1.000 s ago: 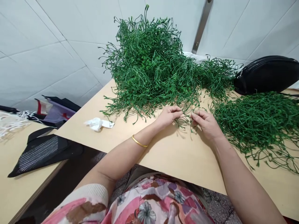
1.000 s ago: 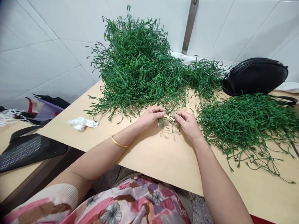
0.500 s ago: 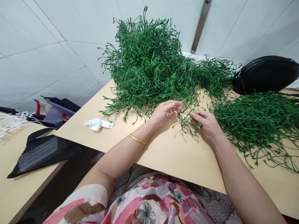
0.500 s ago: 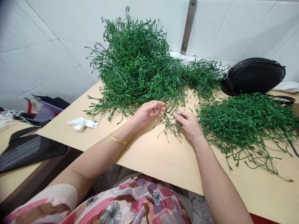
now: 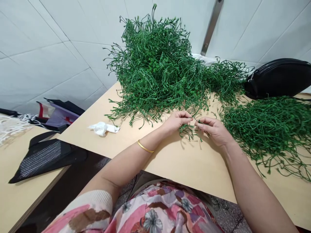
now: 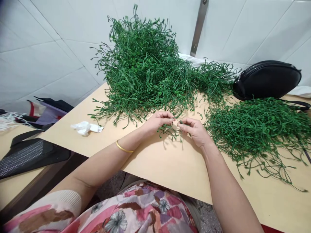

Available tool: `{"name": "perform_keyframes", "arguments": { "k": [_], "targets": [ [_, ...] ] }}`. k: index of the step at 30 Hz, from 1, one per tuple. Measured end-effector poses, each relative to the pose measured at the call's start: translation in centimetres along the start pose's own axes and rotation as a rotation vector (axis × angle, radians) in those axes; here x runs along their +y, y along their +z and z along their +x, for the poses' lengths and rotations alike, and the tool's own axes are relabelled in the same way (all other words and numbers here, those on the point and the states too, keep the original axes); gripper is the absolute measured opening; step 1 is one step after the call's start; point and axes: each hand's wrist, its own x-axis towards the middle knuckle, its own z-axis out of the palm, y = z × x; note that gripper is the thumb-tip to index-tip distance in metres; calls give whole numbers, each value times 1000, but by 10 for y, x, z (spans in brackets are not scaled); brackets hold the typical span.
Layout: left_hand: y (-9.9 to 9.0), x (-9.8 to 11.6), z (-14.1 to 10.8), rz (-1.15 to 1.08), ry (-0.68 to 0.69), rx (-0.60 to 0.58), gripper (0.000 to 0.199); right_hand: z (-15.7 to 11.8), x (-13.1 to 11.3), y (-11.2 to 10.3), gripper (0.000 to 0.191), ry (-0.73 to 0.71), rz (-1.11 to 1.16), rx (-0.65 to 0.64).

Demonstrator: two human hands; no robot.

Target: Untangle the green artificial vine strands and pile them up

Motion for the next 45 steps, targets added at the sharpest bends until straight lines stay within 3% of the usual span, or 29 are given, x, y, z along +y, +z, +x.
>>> {"name": "perform_keyframes", "arguments": {
  "k": [6,11,16,20,23,30,33,37,40,45],
  "targets": [
    [1,1,-1,-43,-53,-31,5,1,3,-1,29,5,39,-29],
    [0,1,-3,11,-43,-81,18,0,1,9,29,-88,-18,-19],
    [5,0,-4,11,-13,-53,24,-2,-3,11,30,-97,45,-35],
    [3,0,-2,1,-10,29,28,-4,-4,7,33,4,-89,-79],
    [0,1,-1,21,-28,90,29,-3,-4,5,42,-9,-121,-101],
    [1,0,-1,221,60,53,26,-1,0,7,38,-156,-219,25],
    [2,-2,0,242,50,34,23,-2,2,10,34,-240,-388,90],
    [2,-8,2,264,70,57,20,-3,2,14,25,-426,-807,132],
    [1,-12,4,339,90,77,18,-4,3,18,30,-546,-1071,144],
    [3,-16,3,470,123,66,15,-4,7,21,24,-613,-1391,205]
  ]
}}
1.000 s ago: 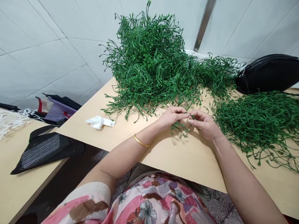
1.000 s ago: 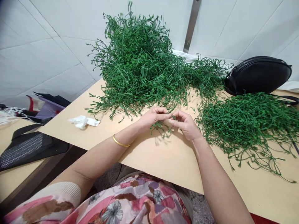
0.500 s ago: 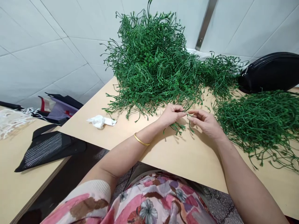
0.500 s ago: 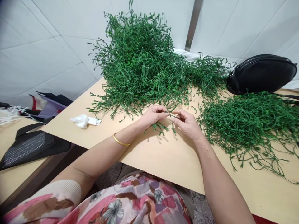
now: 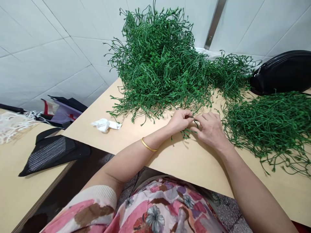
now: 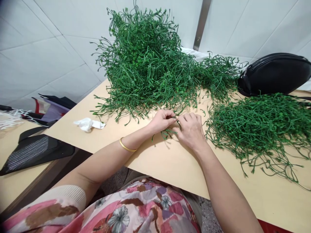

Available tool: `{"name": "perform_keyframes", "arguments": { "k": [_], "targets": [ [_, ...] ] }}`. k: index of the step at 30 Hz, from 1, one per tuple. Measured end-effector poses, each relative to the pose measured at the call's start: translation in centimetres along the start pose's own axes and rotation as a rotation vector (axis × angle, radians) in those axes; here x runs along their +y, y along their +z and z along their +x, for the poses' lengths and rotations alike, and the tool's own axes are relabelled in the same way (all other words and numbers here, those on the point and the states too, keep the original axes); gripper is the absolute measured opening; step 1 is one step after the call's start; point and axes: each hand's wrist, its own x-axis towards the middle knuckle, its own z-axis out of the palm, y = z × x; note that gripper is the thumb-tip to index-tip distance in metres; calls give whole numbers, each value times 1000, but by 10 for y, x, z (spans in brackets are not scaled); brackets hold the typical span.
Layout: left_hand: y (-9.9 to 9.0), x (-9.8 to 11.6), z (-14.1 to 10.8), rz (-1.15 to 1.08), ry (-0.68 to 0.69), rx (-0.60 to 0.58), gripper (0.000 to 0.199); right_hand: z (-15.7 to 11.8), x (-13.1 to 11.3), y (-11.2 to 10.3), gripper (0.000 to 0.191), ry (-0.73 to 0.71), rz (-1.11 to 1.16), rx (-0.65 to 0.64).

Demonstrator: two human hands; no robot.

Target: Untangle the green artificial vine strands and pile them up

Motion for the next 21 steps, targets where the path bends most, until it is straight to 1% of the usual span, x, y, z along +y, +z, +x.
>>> {"name": "perform_keyframes", "arguments": {
  "k": [2,4,8,11,15,17,21],
  "targets": [
    [0,0,-1,2,-1,-34,14,0,2,1,18,-15,-30,1],
    [0,0,-1,-2,1,-50,15,0,4,1,18,-40,-41,-1],
    [0,1,1,-10,-15,-10,19,0,3,0,20,-78,-107,-13],
    [0,5,2,-21,-30,12,21,0,1,1,22,-56,-128,-13],
    [-1,7,1,-46,-54,2,22,0,1,2,18,-28,-46,-42],
    [0,6,1,-37,-57,-11,22,0,2,2,17,-34,-61,-48],
    [0,3,1,-15,-21,-10,23,1,2,2,18,-49,-123,-29]
  ]
}}
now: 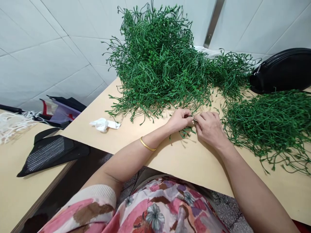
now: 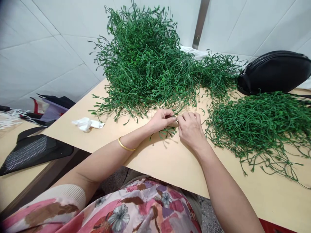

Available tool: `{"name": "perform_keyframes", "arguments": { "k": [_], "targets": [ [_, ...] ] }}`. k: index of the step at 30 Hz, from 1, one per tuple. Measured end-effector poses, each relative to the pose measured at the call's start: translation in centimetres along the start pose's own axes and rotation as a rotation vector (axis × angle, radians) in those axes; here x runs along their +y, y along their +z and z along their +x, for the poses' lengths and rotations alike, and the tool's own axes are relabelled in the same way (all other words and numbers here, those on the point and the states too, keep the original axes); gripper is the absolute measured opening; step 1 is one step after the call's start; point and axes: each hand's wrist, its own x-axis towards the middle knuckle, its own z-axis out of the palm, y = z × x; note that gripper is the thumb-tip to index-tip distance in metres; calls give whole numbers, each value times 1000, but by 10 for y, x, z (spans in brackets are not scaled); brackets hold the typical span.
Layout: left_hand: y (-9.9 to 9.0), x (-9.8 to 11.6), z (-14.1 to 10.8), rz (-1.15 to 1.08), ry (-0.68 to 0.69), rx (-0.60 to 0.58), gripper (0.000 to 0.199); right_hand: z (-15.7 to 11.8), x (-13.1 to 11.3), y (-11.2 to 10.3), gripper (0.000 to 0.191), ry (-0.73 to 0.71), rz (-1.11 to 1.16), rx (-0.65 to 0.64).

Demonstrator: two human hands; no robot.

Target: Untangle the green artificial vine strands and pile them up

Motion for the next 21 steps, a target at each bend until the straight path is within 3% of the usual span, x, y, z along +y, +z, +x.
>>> {"name": "perform_keyframes", "arguments": {
  "k": [6,12,17,21],
  "targets": [
    [-2,6,0,-149,-63,39,27,0,1,1,22,31,202,20],
    [-3,7,-2,-259,-76,-2,30,1,8,2,23,69,445,-11],
    [-3,3,-2,-294,-72,-106,16,2,9,2,24,51,466,-20],
    [-1,0,-3,-297,-113,-119,8,2,7,1,23,73,491,-34]
  ]
}}
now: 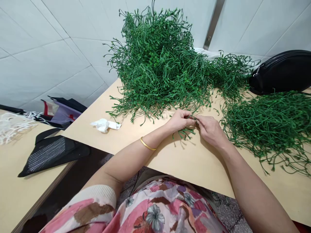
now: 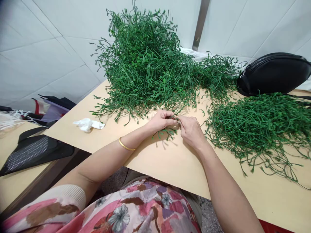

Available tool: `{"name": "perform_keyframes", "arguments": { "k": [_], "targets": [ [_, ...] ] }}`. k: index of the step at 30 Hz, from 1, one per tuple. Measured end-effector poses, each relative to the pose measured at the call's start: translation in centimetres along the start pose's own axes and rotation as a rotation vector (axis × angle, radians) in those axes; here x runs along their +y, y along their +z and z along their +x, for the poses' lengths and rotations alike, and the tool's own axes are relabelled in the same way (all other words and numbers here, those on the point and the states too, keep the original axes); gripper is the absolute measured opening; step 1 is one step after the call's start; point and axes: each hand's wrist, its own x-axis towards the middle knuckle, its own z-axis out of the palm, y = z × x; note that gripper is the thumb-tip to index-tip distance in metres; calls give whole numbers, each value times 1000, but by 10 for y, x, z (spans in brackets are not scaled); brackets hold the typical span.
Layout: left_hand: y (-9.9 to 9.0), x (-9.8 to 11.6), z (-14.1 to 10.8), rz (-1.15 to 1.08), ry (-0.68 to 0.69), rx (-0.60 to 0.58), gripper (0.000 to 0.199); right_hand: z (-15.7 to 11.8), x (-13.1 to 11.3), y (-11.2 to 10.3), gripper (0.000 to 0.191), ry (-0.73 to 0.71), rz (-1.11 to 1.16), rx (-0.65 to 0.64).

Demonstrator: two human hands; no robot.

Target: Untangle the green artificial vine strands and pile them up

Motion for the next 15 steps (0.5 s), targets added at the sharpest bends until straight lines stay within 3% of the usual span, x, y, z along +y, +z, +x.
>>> {"name": "perform_keyframes", "arguments": {
  "k": [9,15],
  "targets": [
    [0,1,1,129,60,-39,3,-1,-4,3,22,40,100,52],
    [0,3,0,315,46,12,4,-2,-5,0,23,27,77,31]
  ]
}}
